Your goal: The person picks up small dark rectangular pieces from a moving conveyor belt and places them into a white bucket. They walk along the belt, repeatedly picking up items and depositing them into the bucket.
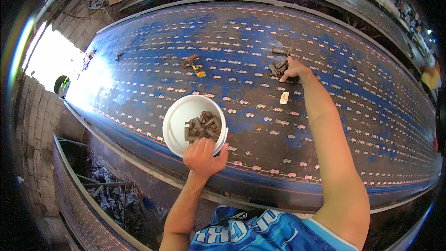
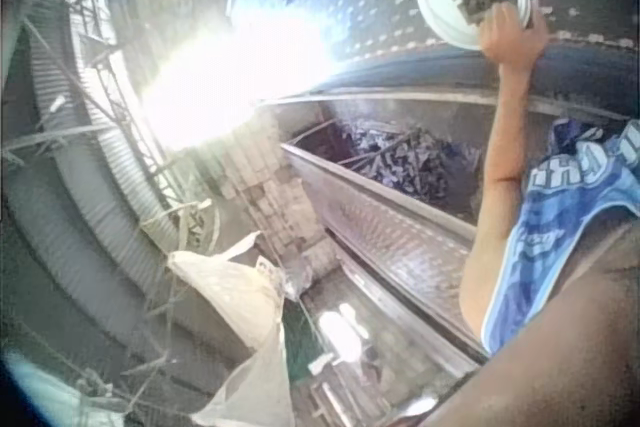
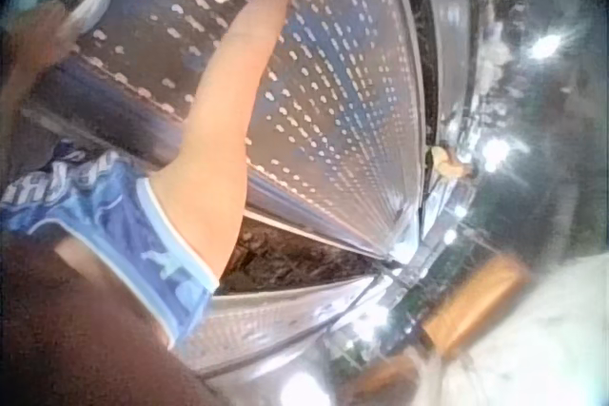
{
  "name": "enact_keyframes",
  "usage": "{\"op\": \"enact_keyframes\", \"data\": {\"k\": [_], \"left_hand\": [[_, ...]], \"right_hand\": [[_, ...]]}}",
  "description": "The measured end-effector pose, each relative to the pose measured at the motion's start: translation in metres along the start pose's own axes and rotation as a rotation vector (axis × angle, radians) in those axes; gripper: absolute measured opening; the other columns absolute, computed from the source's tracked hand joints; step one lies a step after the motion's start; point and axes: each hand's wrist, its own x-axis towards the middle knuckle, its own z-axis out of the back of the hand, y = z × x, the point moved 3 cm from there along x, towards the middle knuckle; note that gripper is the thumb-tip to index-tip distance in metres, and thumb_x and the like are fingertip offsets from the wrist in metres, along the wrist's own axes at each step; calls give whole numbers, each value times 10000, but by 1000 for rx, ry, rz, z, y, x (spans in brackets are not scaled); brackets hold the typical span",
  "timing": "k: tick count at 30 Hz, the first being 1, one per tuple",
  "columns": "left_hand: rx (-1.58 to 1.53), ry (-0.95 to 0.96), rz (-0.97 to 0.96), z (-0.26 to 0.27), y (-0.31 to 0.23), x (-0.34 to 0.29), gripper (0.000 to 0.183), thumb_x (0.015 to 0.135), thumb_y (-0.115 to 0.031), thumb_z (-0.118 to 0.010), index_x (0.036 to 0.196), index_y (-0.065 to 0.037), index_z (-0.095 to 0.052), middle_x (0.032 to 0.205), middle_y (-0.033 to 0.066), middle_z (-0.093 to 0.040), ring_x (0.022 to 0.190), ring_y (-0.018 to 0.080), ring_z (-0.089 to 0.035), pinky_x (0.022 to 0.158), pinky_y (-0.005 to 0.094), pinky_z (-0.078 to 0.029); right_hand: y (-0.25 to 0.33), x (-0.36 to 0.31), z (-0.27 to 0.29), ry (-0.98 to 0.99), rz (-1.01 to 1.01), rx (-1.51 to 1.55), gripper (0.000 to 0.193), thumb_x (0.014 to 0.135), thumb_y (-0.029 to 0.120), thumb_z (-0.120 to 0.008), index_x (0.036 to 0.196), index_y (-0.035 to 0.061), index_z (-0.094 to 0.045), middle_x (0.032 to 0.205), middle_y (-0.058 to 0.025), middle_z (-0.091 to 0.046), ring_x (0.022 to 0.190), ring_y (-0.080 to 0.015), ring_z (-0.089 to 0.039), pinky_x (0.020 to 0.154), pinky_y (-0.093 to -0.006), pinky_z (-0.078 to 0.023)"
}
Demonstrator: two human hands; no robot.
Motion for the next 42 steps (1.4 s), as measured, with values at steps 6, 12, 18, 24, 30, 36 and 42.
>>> {"op": "enact_keyframes", "data": {"k": [6, 12, 18, 24, 30, 36, 42], "left_hand": [[-72, 136, 31, 15, 2, 1, 386, 865, -414, -803, 806, -99, -588, 773, 69, -587, 727, 289, -649, 598, 419, -507], [-348, 138, -38, 40, 45, 15, 295, 887, -306, -821, 873, -68, -647, 833, 108, -648, 804, 331, -676, 671, 446, -561], [-515, 150, 198, 35, 71, 14, 346, 1016, -344, -707, 784, -90, -670, 751, 87, -688, 650, 321, -687, 586, 448, -539], [-535, 167, 138, 31, 77, 12, 386, 1015, -386, -688, 794, -69, -672, 766, 121, -683, 638, 349, -682, 583, 468, -549], [-518, 211, 92, 33, 85, 5, 351, 1003, -365, -678, 825, -63, -688, 774, 109, -683, 693, 329, -706, 610, 455, -580], [-496, 235, 76, 35, 82, 7, 344, 1007, -366, -660, 856, -59, -692, 799, 118, -694, 718, 327, -719, 630, 452, -596], [-484, 255, 111, 35, 86, 7, 317, 992, -349, -677, 843, -70, -690, 804, 123, -694, 704, 340, -713, 631, 462, -589]], "right_hand": [[62, -33, -33, 49, -6, -12, 1396, 535, 305, -1029, 1695, 287, -253, 1662, -304, -320, 1421, -454, -506, 1039, -548, -566], [127, -89, -54, 156, -83, 90, 1232, 589, 157, -980, 1647, 279, -360, 1511, -263, -521, 1204, -378, -662, 699, -473, -651], [165, -100, -80, 160, -159, 11, 1196, 595, 140, -989, 1623, 211, -384, 1389, -210, -673, 1068, -348, -734, 710, -460, -652], [185, -109, -99, 174, -261, 11, 1172, 572, 166, -1011, 1581, 196, -415, 1496, -177, -609, 1062, -340, -739, 744, -460, -653], [220, -131, -112, 257, -332, 38, 1217, 574, 154, -1001, 1608, 146, -359, 1494, -266, -573, 800, -407, -761, 674, -531, -645], [186, -114, -139, 28, -361, 165, 1128, 526, 320, -1005, 1534, 251, -506, 1516, -278, -430, 1189, -404, -655, 664, -515, -645], [191, -130, -145, -30, -235, 463, 789, 630, 120, -967, 1311, 173, -571, 1090, -121, -694, 858, -260, -712, 662, -459, -632]]}}
